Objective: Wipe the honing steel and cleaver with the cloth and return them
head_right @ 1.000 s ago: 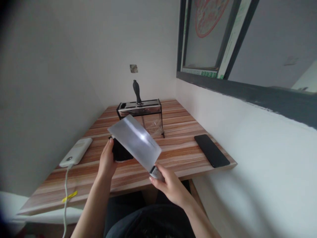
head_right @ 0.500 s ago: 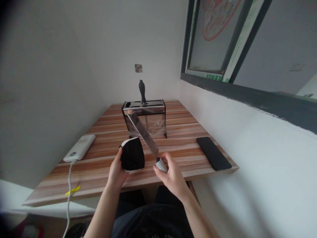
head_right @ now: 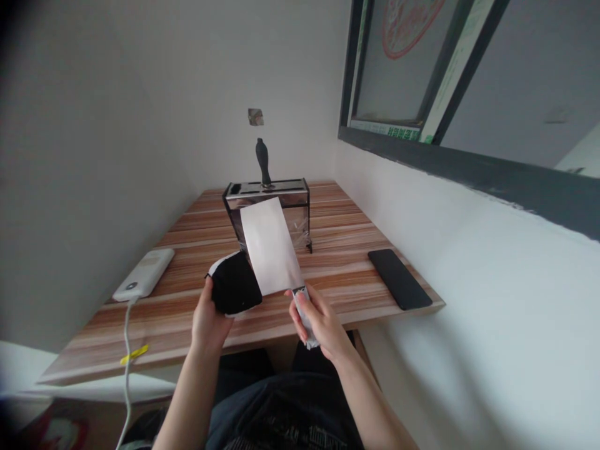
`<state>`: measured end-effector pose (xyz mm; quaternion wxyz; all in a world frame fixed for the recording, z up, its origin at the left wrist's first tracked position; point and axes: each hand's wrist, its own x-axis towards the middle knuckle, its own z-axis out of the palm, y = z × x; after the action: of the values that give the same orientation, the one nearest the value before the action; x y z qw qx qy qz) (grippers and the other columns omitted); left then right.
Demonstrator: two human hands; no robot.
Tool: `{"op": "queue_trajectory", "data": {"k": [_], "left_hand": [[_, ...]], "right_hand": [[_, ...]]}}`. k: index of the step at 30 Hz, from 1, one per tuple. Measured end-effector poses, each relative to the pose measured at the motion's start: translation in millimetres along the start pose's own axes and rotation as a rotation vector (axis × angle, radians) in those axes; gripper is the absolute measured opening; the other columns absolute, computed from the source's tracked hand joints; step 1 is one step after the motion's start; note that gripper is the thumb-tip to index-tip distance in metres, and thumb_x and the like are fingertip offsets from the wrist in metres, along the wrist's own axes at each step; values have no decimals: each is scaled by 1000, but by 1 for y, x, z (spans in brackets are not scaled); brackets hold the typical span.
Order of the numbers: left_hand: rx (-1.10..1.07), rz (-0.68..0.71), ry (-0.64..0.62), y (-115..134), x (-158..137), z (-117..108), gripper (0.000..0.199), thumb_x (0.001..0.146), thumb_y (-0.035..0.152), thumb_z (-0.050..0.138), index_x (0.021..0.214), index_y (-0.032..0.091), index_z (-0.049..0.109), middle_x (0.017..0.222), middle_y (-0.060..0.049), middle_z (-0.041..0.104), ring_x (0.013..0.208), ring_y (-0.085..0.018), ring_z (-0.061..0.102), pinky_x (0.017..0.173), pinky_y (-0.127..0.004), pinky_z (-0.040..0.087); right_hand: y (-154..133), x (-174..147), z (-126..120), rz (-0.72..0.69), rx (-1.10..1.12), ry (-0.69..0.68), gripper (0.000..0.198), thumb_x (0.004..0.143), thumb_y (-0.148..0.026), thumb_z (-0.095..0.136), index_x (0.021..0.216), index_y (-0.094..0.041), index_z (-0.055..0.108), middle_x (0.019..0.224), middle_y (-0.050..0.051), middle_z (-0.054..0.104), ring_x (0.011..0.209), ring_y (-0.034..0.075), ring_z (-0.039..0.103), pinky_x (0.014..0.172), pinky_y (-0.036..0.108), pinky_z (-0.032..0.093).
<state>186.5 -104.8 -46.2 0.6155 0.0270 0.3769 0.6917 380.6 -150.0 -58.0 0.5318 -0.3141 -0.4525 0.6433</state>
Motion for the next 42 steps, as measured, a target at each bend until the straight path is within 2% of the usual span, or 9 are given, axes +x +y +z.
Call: {"op": "queue_trajectory", "data": {"k": [3,7,11,15,18,22,26,34,42], "left_hand": [[24,176,19,4,-3,2,32,93,32,43,114,19,64,115,-7,68,117,-22,56,101,-40,44],[342,539,-102,12,-12,1,36,92,42,43,117,23,60,119,-6,65,117,-23,56,97,-40,46],[569,743,-179,16,-30,6,29,88,36,52,112,22,61,119,-6,64,123,-23,50,104,-37,39],[969,920,-507,5,-42,24,23,85,26,54,104,22,67,123,-7,62,122,-25,51,109,-40,32],[1264,958,-765,-9,-39,29,26,86,24,52,108,25,67,127,-4,61,124,-25,49,112,-43,27],[1428,994,-929,-21,-30,19,35,90,23,48,124,27,58,132,-3,56,129,-22,45,114,-43,25],[1490,965,-997,-24,-27,9,40,90,24,48,130,27,52,138,-4,50,133,-23,38,113,-43,26],[1674,985,-1161,-22,-21,8,52,91,25,47,141,28,36,149,-3,33,140,-22,22,116,-44,14],[1780,1020,-1200,-19,-20,6,54,92,28,43,145,27,28,151,-2,29,142,-21,16,116,-42,9]], "right_hand": [[5,2,-1,48,69,-9,39,86,-54,51,94,-16,56,58,-6,50,30,1,35,31,14,28],[11,5,1,92,92,-6,46,83,-60,50,91,-15,57,58,-2,58,28,1,35,28,14,25],[11,4,5,124,80,20,48,80,-61,54,90,-14,57,59,-1,62,27,2,36,27,14,24],[9,4,8,145,69,31,48,79,-61,55,89,-14,58,58,-1,61,28,2,37,27,14,24],[9,4,9,157,29,48,50,79,-63,53,87,-14,58,57,-1,61,27,3,37,27,15,26],[11,4,9,160,-16,89,51,79,-66,50,73,-15,56,54,-1,60,27,3,38,26,15,26],[14,6,7,160,-20,112,53,80,-65,50,64,-15,53,52,-2,58,27,3,39,26,14,26],[15,6,7,162,-67,136,58,82,-66,45,57,-14,52,48,-1,56,26,3,39,27,15,28],[17,5,6,138,-77,104,51,82,-64,47,64,-17,49,49,-3,56,27,3,39,27,15,28]]}}
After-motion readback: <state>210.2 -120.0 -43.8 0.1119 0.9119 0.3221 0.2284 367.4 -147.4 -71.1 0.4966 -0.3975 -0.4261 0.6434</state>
